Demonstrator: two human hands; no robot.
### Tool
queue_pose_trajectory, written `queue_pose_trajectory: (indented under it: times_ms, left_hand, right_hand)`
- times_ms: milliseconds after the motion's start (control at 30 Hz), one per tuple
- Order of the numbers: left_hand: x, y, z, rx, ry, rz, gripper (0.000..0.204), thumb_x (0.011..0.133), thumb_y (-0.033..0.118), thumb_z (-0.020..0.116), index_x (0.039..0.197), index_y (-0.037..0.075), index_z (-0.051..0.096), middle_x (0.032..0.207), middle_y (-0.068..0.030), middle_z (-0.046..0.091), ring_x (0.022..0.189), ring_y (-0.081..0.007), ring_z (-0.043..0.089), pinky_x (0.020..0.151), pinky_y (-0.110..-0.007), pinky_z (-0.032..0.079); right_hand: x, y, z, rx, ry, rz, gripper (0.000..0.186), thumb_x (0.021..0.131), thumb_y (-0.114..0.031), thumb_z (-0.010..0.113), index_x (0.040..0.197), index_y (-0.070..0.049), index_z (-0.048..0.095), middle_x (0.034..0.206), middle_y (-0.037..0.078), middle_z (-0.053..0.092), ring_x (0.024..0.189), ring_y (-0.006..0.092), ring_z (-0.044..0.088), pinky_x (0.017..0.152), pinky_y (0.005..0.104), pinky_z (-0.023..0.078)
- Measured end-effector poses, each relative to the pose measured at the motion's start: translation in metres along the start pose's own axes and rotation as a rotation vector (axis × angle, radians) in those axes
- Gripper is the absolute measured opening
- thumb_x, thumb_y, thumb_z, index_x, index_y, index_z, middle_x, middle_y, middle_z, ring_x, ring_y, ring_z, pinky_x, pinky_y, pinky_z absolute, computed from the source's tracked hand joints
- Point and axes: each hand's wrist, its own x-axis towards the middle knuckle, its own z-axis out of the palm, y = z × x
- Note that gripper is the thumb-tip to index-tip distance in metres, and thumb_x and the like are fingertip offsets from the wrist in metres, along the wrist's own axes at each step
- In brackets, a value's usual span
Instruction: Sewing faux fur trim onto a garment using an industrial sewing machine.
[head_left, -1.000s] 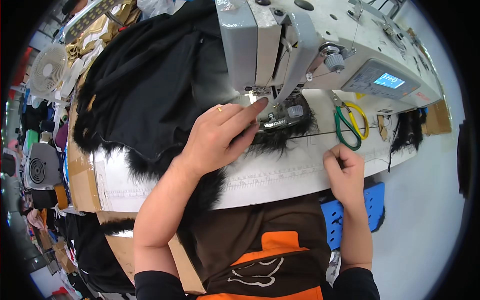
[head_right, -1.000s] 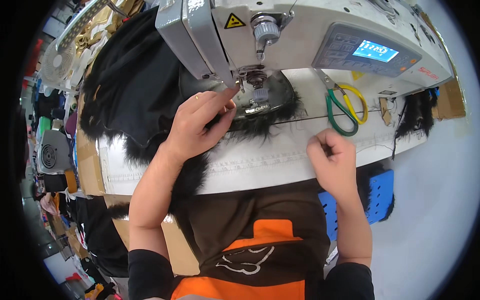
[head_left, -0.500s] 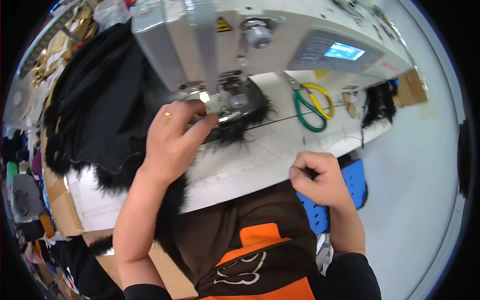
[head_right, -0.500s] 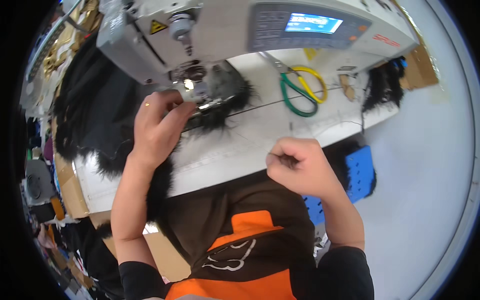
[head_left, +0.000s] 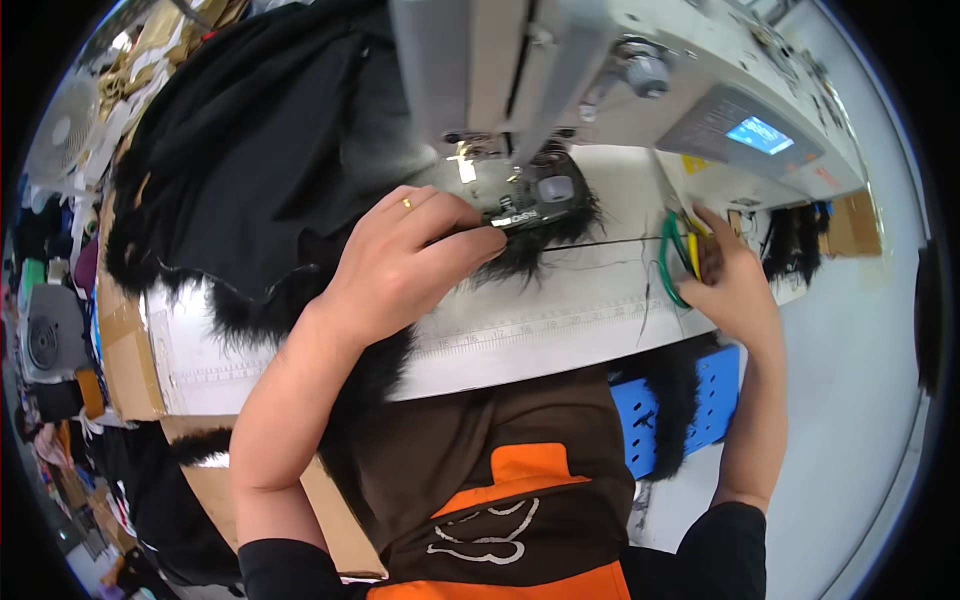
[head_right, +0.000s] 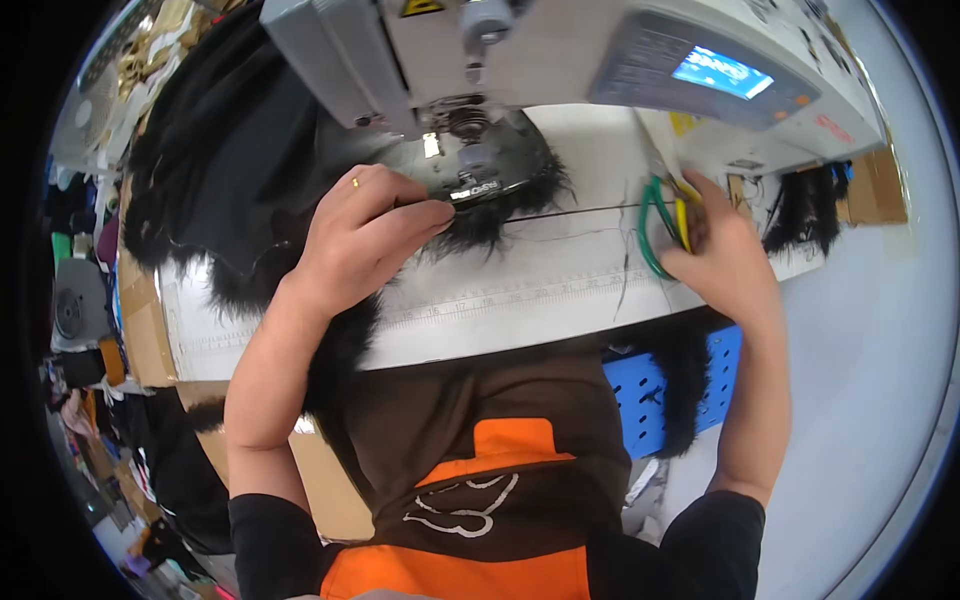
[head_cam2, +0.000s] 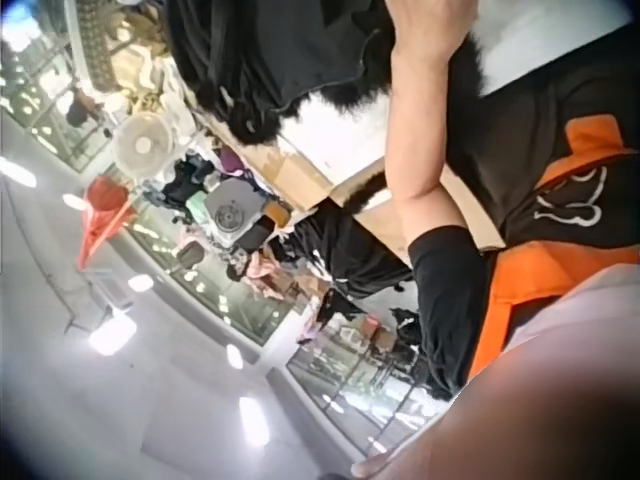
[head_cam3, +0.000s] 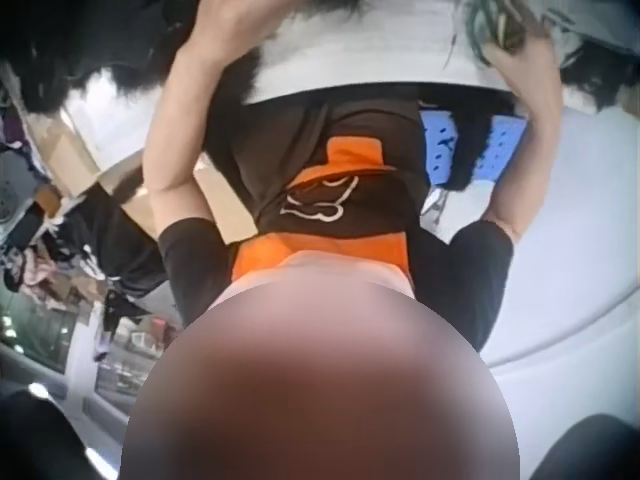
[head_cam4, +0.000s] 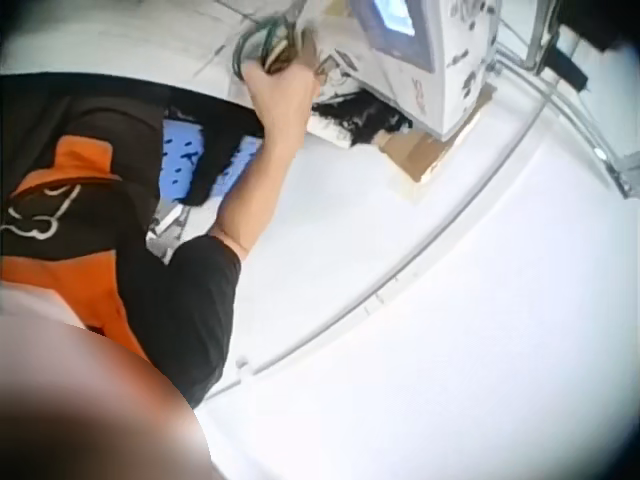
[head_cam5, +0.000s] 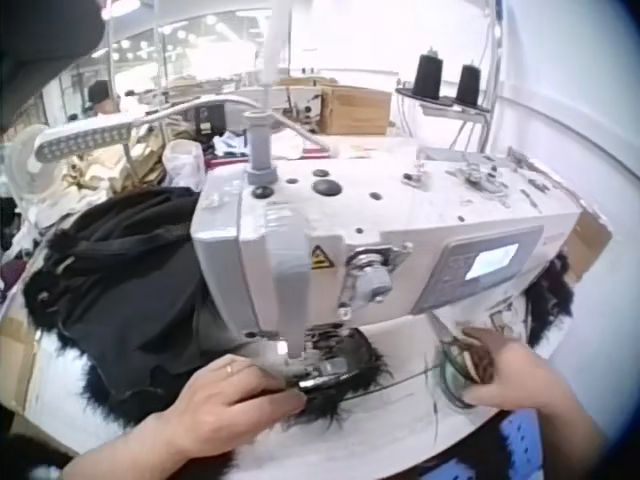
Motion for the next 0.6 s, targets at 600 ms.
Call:
queue_pose_trajectory:
  times_ms: [600]
  left_hand:
    - [-0.001, 0.000, 0.001, -0.055, 0.103, -0.114, 0.022, 0.082, 0.008, 0.086, 0.101, 0.012, 0.076, 0.087, -0.0003, 0.062, 0.078, -0.0214, 0.064, 0.072, -0.033, 0.048]
  right_hand:
    - [-0.040, -0.033, 0.031, -0.065, 0.053, -0.538, 0.055, 0.079, -0.008, 0.078, 0.134, -0.004, 0.069, 0.102, 0.012, 0.069, 0.080, 0.0265, 0.064, 0.072, 0.0344, 0.054]
